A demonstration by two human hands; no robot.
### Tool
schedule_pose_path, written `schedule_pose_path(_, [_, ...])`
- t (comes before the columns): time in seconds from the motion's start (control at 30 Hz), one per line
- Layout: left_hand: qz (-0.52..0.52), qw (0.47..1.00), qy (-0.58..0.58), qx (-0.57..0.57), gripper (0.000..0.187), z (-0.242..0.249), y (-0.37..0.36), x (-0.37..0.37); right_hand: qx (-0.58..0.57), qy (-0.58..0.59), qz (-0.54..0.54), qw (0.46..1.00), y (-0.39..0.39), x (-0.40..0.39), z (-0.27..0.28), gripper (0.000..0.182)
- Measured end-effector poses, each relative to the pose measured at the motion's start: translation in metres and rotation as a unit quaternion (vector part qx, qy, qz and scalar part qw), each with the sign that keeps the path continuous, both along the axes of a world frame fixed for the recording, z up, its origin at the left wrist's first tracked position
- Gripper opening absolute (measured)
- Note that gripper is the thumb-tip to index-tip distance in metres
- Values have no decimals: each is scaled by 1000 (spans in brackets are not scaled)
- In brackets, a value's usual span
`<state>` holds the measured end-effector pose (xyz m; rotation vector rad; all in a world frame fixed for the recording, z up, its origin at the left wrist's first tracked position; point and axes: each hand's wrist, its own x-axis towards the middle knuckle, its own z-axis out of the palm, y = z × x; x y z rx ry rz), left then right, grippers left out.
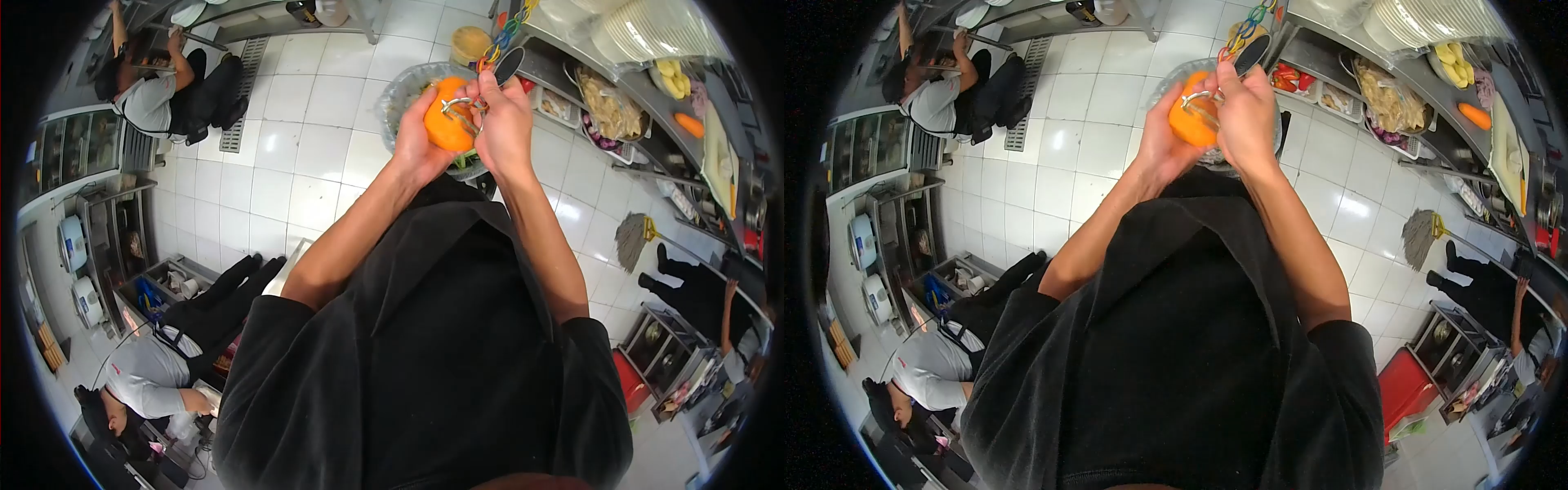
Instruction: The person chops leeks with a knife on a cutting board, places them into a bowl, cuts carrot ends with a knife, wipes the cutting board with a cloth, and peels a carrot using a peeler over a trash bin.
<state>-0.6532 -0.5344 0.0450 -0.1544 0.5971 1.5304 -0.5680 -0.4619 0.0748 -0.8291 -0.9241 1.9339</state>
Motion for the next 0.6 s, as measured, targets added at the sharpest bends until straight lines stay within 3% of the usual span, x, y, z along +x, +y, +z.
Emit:
schedule_pose_path(0.07, [0,1000,3,-11,44,-3,-7,2,9,-50,-48,998,10,-11,-9,15])
schedule_pose_path(0.2, [-37,999,29,-12,50,-8,-24,2,58,-188,-33,980,67,-40,-69,12])
schedule_pose_path(0.3, [-59,998,26,22,52,2,-29,-8,176,-376,-49,909,111,-50,-158,14])
schedule_pose_path(0.33, [-41,999,16,11,52,5,-29,-10,221,-431,-60,873,117,-52,-163,14])
schedule_pose_path(0.43, [9,1000,3,-20,52,8,-32,-12,186,-407,-43,893,121,-43,-153,16])
schedule_pose_path(0.47, [19,999,12,-28,52,8,-31,-11,108,-348,-25,931,98,-39,-105,15])
schedule_pose_path(0.53, [28,999,31,-35,52,9,-29,-10,44,-185,-13,982,77,-24,-68,16])
schedule_pose_path(0.6, [16,998,52,-31,50,9,-25,-11,-9,-61,18,998,57,-11,-36,16])
